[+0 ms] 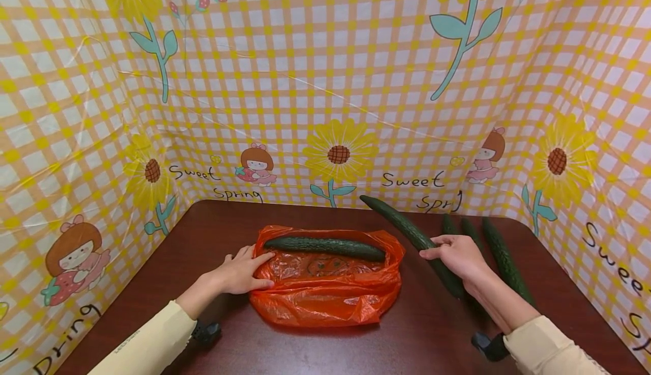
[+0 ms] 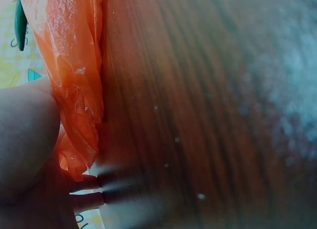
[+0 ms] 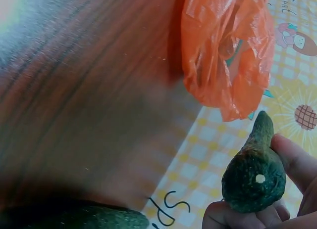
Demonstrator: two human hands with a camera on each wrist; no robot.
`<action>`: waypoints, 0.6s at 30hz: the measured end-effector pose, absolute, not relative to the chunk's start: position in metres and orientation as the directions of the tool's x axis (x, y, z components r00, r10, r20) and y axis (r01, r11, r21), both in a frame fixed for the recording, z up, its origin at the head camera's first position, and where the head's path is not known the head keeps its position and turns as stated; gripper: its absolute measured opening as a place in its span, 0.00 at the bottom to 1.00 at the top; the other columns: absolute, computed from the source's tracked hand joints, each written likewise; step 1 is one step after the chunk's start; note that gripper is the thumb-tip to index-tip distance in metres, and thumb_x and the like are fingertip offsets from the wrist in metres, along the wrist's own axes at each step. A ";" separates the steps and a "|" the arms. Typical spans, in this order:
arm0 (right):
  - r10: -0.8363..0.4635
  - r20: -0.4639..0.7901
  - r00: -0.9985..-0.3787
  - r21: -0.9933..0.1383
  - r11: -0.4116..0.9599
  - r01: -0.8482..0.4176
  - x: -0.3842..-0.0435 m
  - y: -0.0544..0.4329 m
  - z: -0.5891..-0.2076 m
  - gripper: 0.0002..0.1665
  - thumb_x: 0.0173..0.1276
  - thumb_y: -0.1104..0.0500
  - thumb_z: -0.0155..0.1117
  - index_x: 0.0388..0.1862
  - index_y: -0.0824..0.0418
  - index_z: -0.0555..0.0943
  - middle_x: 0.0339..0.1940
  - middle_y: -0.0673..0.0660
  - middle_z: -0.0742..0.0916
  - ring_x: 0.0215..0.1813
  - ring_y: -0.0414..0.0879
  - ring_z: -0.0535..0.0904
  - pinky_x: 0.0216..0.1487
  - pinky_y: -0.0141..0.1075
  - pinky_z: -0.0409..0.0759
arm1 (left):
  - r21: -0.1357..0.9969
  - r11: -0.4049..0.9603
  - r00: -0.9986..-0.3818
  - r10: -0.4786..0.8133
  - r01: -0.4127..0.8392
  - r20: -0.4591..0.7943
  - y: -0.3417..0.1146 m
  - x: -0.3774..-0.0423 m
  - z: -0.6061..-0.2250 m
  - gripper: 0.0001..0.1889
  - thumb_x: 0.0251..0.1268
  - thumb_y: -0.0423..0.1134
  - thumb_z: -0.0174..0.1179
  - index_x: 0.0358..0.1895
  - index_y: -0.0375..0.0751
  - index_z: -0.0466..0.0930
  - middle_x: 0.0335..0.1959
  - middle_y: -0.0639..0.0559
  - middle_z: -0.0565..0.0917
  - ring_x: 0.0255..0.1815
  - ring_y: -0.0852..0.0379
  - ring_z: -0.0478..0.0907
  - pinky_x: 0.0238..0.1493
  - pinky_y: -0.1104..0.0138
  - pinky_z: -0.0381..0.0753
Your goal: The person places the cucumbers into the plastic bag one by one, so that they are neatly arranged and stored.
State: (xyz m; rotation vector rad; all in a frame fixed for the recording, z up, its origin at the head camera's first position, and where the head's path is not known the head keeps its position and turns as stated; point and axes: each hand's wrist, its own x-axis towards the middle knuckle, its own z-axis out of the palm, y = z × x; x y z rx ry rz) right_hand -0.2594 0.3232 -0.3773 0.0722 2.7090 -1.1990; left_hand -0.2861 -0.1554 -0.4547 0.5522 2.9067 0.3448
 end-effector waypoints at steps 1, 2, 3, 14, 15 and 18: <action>-0.034 -0.176 -0.984 -0.722 0.683 0.106 -0.260 0.322 -0.376 0.48 0.68 0.43 0.67 0.74 0.74 0.65 0.76 0.78 0.61 0.73 0.79 0.55 0.65 0.69 0.62 | 0.253 0.905 -0.919 0.378 0.342 -0.114 -0.156 -0.286 -0.455 0.40 0.64 0.65 0.61 0.77 0.54 0.65 0.77 0.35 0.59 0.78 0.36 0.53 0.67 0.30 0.56; -0.039 -0.169 -0.985 -0.714 0.694 0.095 -0.261 0.321 -0.375 0.48 0.68 0.43 0.68 0.74 0.74 0.65 0.76 0.78 0.62 0.72 0.78 0.56 0.65 0.69 0.63 | 0.252 0.905 -0.919 0.378 0.342 -0.112 -0.156 -0.286 -0.455 0.40 0.64 0.65 0.61 0.77 0.54 0.65 0.77 0.35 0.59 0.78 0.36 0.54 0.67 0.30 0.56; -0.046 -0.163 -0.986 -0.709 0.700 0.084 -0.261 0.320 -0.374 0.48 0.68 0.43 0.68 0.73 0.74 0.65 0.76 0.78 0.62 0.72 0.78 0.57 0.65 0.69 0.64 | 0.251 0.906 -0.919 0.378 0.342 -0.111 -0.156 -0.286 -0.455 0.40 0.64 0.65 0.61 0.77 0.54 0.65 0.77 0.35 0.59 0.77 0.36 0.54 0.67 0.30 0.56; -0.139 -0.162 -0.977 -0.703 0.711 0.015 -0.267 0.311 -0.363 0.44 0.68 0.44 0.68 0.72 0.72 0.69 0.74 0.77 0.66 0.72 0.77 0.58 0.63 0.68 0.66 | 0.241 0.908 -0.920 0.375 0.342 -0.110 -0.155 -0.287 -0.455 0.40 0.63 0.66 0.61 0.77 0.55 0.65 0.77 0.36 0.60 0.78 0.37 0.55 0.68 0.30 0.57; -0.145 -0.159 -0.977 -0.696 0.718 0.007 -0.268 0.309 -0.362 0.44 0.68 0.44 0.68 0.71 0.72 0.69 0.74 0.78 0.66 0.72 0.77 0.59 0.63 0.68 0.67 | 0.241 0.908 -0.920 0.376 0.342 -0.109 -0.155 -0.287 -0.455 0.41 0.63 0.66 0.61 0.77 0.55 0.65 0.77 0.36 0.60 0.77 0.37 0.55 0.68 0.30 0.57; -0.167 -0.152 -0.974 -0.677 0.736 -0.021 -0.271 0.305 -0.359 0.43 0.67 0.45 0.69 0.70 0.72 0.71 0.72 0.79 0.67 0.71 0.76 0.62 0.62 0.67 0.69 | 0.244 0.908 -0.920 0.376 0.341 -0.112 -0.155 -0.287 -0.455 0.41 0.63 0.66 0.61 0.77 0.55 0.65 0.77 0.37 0.60 0.77 0.38 0.55 0.68 0.31 0.57</action>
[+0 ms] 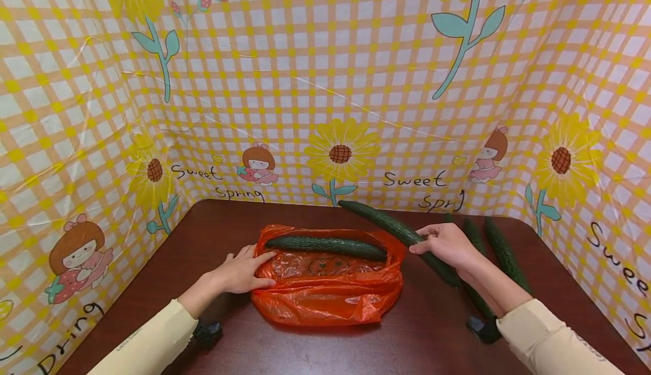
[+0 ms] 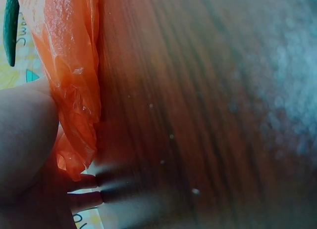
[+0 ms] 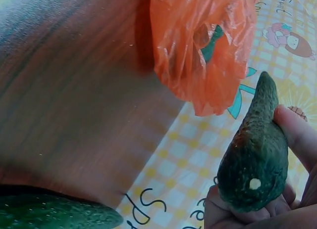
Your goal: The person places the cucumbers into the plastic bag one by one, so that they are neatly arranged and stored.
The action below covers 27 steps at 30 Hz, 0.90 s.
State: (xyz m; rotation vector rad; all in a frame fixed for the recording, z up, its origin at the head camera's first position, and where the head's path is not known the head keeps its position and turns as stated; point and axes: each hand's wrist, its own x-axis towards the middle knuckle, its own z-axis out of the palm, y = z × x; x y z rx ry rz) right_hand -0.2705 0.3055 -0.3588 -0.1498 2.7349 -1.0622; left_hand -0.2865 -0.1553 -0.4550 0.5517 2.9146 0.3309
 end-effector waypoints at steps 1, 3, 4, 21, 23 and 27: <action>-0.176 -0.151 -0.973 -0.672 0.740 -0.030 -0.272 0.304 -0.358 0.43 0.67 0.45 0.69 0.70 0.72 0.71 0.72 0.80 0.68 0.71 0.76 0.62 0.62 0.66 0.69 | 0.245 0.907 -0.920 0.376 0.342 -0.111 -0.155 -0.287 -0.455 0.41 0.63 0.66 0.62 0.76 0.55 0.65 0.77 0.37 0.61 0.77 0.38 0.55 0.68 0.30 0.57; -0.191 -0.152 -0.970 -0.665 0.745 -0.043 -0.274 0.301 -0.355 0.42 0.67 0.46 0.69 0.70 0.72 0.71 0.72 0.80 0.68 0.71 0.76 0.63 0.62 0.66 0.70 | 0.246 0.907 -0.920 0.376 0.341 -0.112 -0.155 -0.287 -0.455 0.41 0.63 0.65 0.62 0.77 0.55 0.65 0.77 0.37 0.60 0.77 0.38 0.55 0.68 0.30 0.57; -0.199 -0.154 -0.968 -0.665 0.745 -0.047 -0.275 0.300 -0.354 0.42 0.67 0.46 0.69 0.70 0.71 0.71 0.72 0.80 0.68 0.71 0.76 0.63 0.62 0.65 0.70 | 0.247 0.907 -0.920 0.375 0.340 -0.112 -0.156 -0.287 -0.454 0.40 0.63 0.65 0.62 0.77 0.55 0.65 0.77 0.37 0.60 0.77 0.37 0.55 0.68 0.30 0.57; -0.326 -0.161 -0.931 -0.667 0.731 -0.141 -0.296 0.273 -0.339 0.36 0.64 0.50 0.72 0.65 0.70 0.77 0.73 0.76 0.70 0.73 0.75 0.63 0.64 0.65 0.70 | 0.241 0.912 -0.920 0.369 0.331 -0.132 -0.154 -0.288 -0.453 0.41 0.63 0.65 0.62 0.76 0.54 0.65 0.77 0.36 0.59 0.77 0.37 0.54 0.68 0.30 0.56; -0.339 -0.165 -0.926 -0.677 0.722 -0.144 -0.297 0.269 -0.338 0.36 0.63 0.52 0.73 0.65 0.70 0.77 0.73 0.76 0.68 0.73 0.75 0.62 0.65 0.65 0.69 | 0.244 0.911 -0.920 0.369 0.331 -0.133 -0.154 -0.288 -0.453 0.40 0.63 0.65 0.62 0.77 0.54 0.65 0.78 0.36 0.59 0.78 0.37 0.54 0.68 0.30 0.56; -0.365 -0.172 -0.915 -0.691 0.707 -0.152 -0.298 0.261 -0.339 0.35 0.63 0.54 0.72 0.65 0.71 0.77 0.73 0.77 0.69 0.74 0.76 0.60 0.66 0.66 0.67 | 0.248 0.910 -0.919 0.373 0.334 -0.131 -0.155 -0.288 -0.455 0.40 0.64 0.65 0.61 0.77 0.54 0.65 0.78 0.36 0.58 0.78 0.37 0.53 0.68 0.29 0.55</action>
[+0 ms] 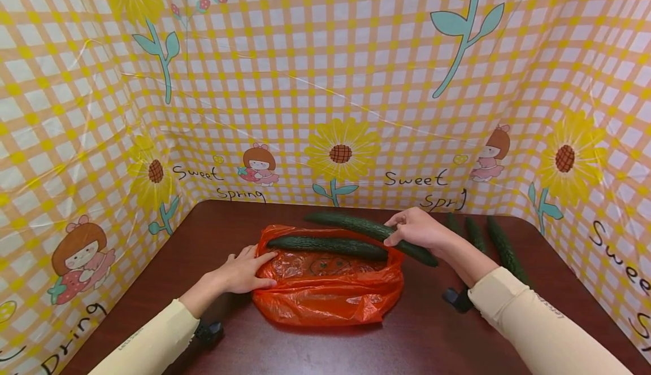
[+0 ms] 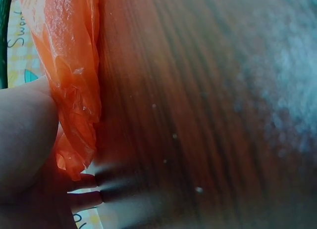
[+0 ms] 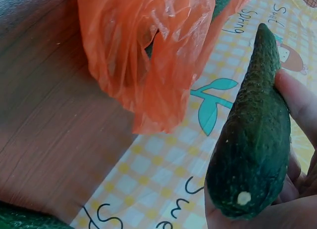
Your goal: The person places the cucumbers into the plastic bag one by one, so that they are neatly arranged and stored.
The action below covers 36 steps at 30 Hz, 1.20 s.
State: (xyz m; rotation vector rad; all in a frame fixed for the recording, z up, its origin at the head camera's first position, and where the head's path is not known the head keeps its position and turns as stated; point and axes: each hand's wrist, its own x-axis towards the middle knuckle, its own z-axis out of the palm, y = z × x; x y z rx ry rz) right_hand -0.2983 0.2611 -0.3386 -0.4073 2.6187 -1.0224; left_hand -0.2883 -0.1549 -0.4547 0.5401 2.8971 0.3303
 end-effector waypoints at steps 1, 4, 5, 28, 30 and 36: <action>-0.370 -0.174 -0.912 -0.693 0.704 -0.154 -0.299 0.259 -0.339 0.34 0.63 0.54 0.72 0.65 0.70 0.77 0.72 0.77 0.70 0.73 0.76 0.61 0.66 0.66 0.67 | 0.249 0.909 -0.918 0.373 0.333 -0.134 -0.155 -0.289 -0.455 0.41 0.64 0.65 0.61 0.77 0.54 0.64 0.78 0.36 0.58 0.78 0.37 0.52 0.68 0.29 0.54; -0.386 -0.177 -0.905 -0.698 0.698 -0.161 -0.301 0.253 -0.340 0.33 0.63 0.55 0.72 0.64 0.70 0.78 0.70 0.76 0.72 0.73 0.75 0.62 0.66 0.66 0.67 | 0.253 0.908 -0.917 0.375 0.333 -0.139 -0.155 -0.289 -0.457 0.41 0.64 0.65 0.60 0.78 0.53 0.63 0.79 0.35 0.57 0.79 0.36 0.51 0.69 0.29 0.52; -0.389 -0.181 -0.903 -0.702 0.694 -0.158 -0.302 0.251 -0.341 0.33 0.63 0.55 0.72 0.64 0.70 0.78 0.70 0.76 0.73 0.73 0.75 0.62 0.67 0.66 0.66 | 0.254 0.908 -0.916 0.376 0.334 -0.138 -0.155 -0.288 -0.456 0.41 0.64 0.65 0.61 0.78 0.53 0.63 0.78 0.35 0.57 0.79 0.36 0.51 0.69 0.29 0.52; -0.433 -0.209 -0.877 -0.706 0.687 -0.171 -0.323 0.197 -0.365 0.30 0.58 0.60 0.76 0.59 0.69 0.82 0.65 0.67 0.81 0.70 0.69 0.70 0.65 0.60 0.72 | 0.205 0.911 -0.924 0.377 0.357 -0.064 -0.154 -0.284 -0.458 0.38 0.63 0.65 0.62 0.74 0.55 0.69 0.75 0.37 0.64 0.76 0.38 0.59 0.67 0.34 0.61; -0.442 -0.209 -0.872 -0.704 0.687 -0.179 -0.324 0.193 -0.366 0.30 0.58 0.60 0.75 0.59 0.69 0.82 0.64 0.66 0.81 0.69 0.68 0.71 0.65 0.59 0.73 | 0.206 0.911 -0.924 0.377 0.358 -0.063 -0.154 -0.284 -0.458 0.38 0.63 0.65 0.62 0.74 0.55 0.69 0.75 0.37 0.64 0.76 0.38 0.59 0.67 0.34 0.62; -0.460 -0.215 -0.862 -0.699 0.689 -0.193 -0.326 0.184 -0.373 0.23 0.58 0.62 0.73 0.53 0.68 0.85 0.63 0.65 0.82 0.69 0.67 0.71 0.64 0.58 0.74 | 0.210 0.907 -0.921 0.385 0.366 -0.058 -0.155 -0.285 -0.459 0.37 0.63 0.65 0.62 0.74 0.55 0.70 0.75 0.36 0.64 0.76 0.38 0.59 0.67 0.35 0.63</action>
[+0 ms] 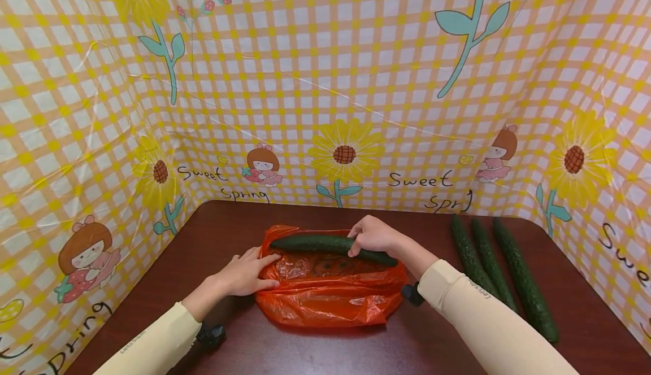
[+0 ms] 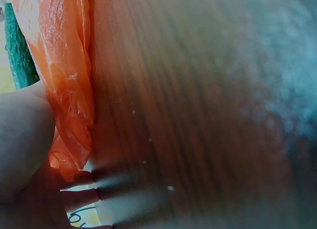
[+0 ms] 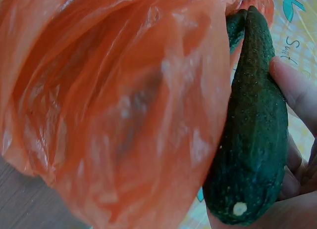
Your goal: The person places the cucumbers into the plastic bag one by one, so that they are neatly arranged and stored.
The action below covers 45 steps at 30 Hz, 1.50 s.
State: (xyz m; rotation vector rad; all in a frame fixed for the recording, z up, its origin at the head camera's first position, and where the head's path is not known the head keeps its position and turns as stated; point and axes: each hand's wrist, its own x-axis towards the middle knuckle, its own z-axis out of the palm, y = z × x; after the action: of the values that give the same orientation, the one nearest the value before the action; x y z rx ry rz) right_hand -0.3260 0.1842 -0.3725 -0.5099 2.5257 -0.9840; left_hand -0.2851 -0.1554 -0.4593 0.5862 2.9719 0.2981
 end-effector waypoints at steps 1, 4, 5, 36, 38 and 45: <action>-0.461 -0.216 -0.861 -0.699 0.688 -0.193 -0.326 0.183 -0.373 0.22 0.58 0.63 0.72 0.52 0.68 0.86 0.63 0.65 0.82 0.69 0.68 0.71 0.64 0.58 0.74 | 0.211 0.906 -0.921 0.385 0.366 -0.059 -0.155 -0.285 -0.459 0.37 0.64 0.65 0.62 0.74 0.55 0.70 0.75 0.36 0.64 0.76 0.38 0.59 0.67 0.35 0.63; -0.467 -0.212 -0.859 -0.698 0.687 -0.202 -0.326 0.180 -0.373 0.15 0.58 0.64 0.71 0.45 0.67 0.89 0.63 0.65 0.82 0.70 0.68 0.71 0.64 0.58 0.74 | 0.215 0.905 -0.920 0.388 0.368 -0.060 -0.155 -0.285 -0.459 0.37 0.64 0.65 0.62 0.74 0.55 0.70 0.76 0.36 0.64 0.77 0.38 0.58 0.67 0.34 0.62; -0.469 -0.211 -0.858 -0.698 0.687 -0.204 -0.327 0.179 -0.373 0.13 0.58 0.64 0.71 0.43 0.67 0.89 0.63 0.65 0.82 0.69 0.67 0.71 0.64 0.58 0.74 | 0.215 0.905 -0.920 0.388 0.367 -0.062 -0.155 -0.285 -0.458 0.37 0.64 0.65 0.61 0.74 0.55 0.69 0.76 0.36 0.63 0.77 0.38 0.58 0.67 0.34 0.62; -0.497 -0.217 -0.840 -0.630 0.728 -0.269 -0.340 0.163 -0.397 0.07 0.54 0.67 0.76 0.33 0.65 0.91 0.57 0.65 0.86 0.63 0.66 0.77 0.55 0.49 0.82 | 0.214 0.887 -0.904 0.426 0.409 -0.038 -0.162 -0.287 -0.462 0.33 0.64 0.62 0.64 0.71 0.57 0.74 0.75 0.35 0.66 0.77 0.37 0.60 0.67 0.33 0.63; -0.500 -0.214 -0.839 -0.623 0.731 -0.277 -0.340 0.163 -0.400 0.06 0.54 0.68 0.76 0.33 0.66 0.91 0.57 0.65 0.86 0.64 0.66 0.77 0.54 0.49 0.82 | 0.212 0.882 -0.900 0.435 0.420 -0.026 -0.162 -0.286 -0.462 0.33 0.63 0.62 0.65 0.71 0.56 0.75 0.74 0.35 0.68 0.76 0.37 0.62 0.66 0.34 0.65; -0.511 -0.178 -0.841 -0.546 0.762 -0.348 -0.341 0.163 -0.410 0.10 0.54 0.67 0.77 0.17 0.64 0.84 0.51 0.64 0.89 0.38 0.60 0.84 0.33 0.37 0.76 | 0.207 0.867 -0.888 0.460 0.454 0.019 -0.161 -0.286 -0.462 0.31 0.63 0.61 0.66 0.67 0.54 0.78 0.69 0.38 0.73 0.72 0.38 0.68 0.64 0.39 0.71</action>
State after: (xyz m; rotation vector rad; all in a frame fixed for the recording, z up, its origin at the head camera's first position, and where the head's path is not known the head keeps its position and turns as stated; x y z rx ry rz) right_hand -0.3406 0.1631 -0.4097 -0.6632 2.6424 -0.7280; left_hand -0.2865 -0.1614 -0.4619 0.7359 3.0049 0.3219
